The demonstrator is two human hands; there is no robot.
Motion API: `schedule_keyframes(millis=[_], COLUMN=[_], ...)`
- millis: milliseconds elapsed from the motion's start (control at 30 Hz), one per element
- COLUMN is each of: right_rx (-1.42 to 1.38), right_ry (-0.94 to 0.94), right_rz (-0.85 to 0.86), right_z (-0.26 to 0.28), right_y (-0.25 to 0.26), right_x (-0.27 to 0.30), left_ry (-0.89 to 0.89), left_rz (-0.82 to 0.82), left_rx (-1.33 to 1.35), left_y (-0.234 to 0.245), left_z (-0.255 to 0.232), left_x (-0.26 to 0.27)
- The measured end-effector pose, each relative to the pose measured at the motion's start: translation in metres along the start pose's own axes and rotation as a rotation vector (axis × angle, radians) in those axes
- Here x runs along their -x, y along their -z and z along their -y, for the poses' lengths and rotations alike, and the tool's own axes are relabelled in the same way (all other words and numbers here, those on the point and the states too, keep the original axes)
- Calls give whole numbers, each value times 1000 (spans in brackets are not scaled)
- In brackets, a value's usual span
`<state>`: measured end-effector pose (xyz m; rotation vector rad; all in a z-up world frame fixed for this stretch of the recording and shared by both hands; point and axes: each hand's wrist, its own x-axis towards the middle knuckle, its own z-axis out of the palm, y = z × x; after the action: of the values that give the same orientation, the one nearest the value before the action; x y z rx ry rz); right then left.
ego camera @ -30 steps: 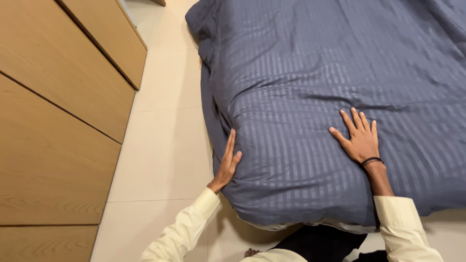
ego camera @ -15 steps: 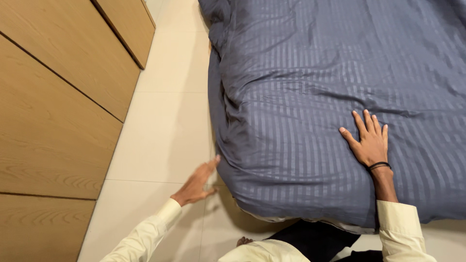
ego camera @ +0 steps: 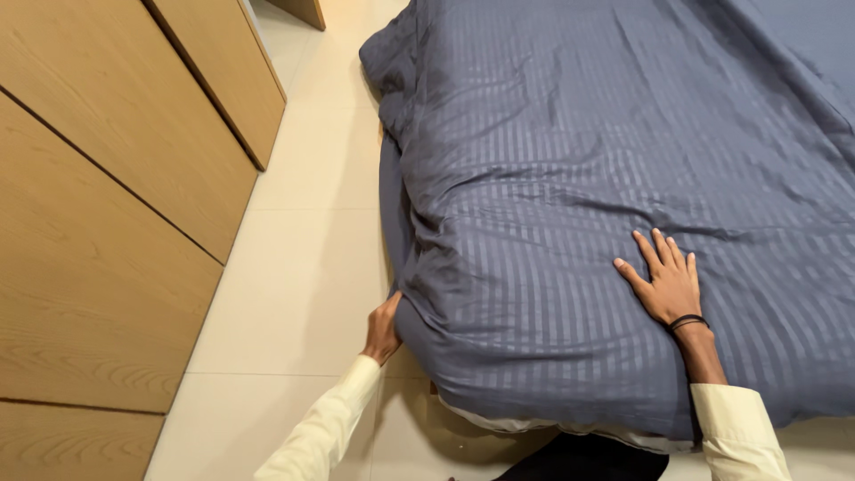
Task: The person smooths and folds a blanket on a bed, then smooths the bedsheet underneath by hand.
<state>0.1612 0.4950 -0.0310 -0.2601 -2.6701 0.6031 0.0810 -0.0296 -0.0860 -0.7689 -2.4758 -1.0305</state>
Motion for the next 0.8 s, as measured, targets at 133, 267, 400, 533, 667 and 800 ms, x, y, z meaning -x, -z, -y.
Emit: schedule_keyframes(millis=[133, 267, 400, 533, 667, 800], right_rx=[-6, 26, 78, 58, 177, 203], right_ry=[-3, 3, 43, 30, -24, 45], right_rz=[-7, -6, -4, 25, 171, 262], right_z=[0, -3, -9, -6, 11, 65], right_y=[1, -2, -4, 6, 32, 50], right_x=[2, 4, 14, 33, 35, 20], left_ry=[111, 274, 268, 195, -39, -143], left_rz=[45, 41, 146, 665, 1048, 358], left_rx=[-182, -180, -109, 162, -169, -128], left_y=[34, 43, 38, 56, 100, 103], left_z=[5, -5, -11, -16, -3, -61], left_x=[55, 132, 134, 94, -36, -162])
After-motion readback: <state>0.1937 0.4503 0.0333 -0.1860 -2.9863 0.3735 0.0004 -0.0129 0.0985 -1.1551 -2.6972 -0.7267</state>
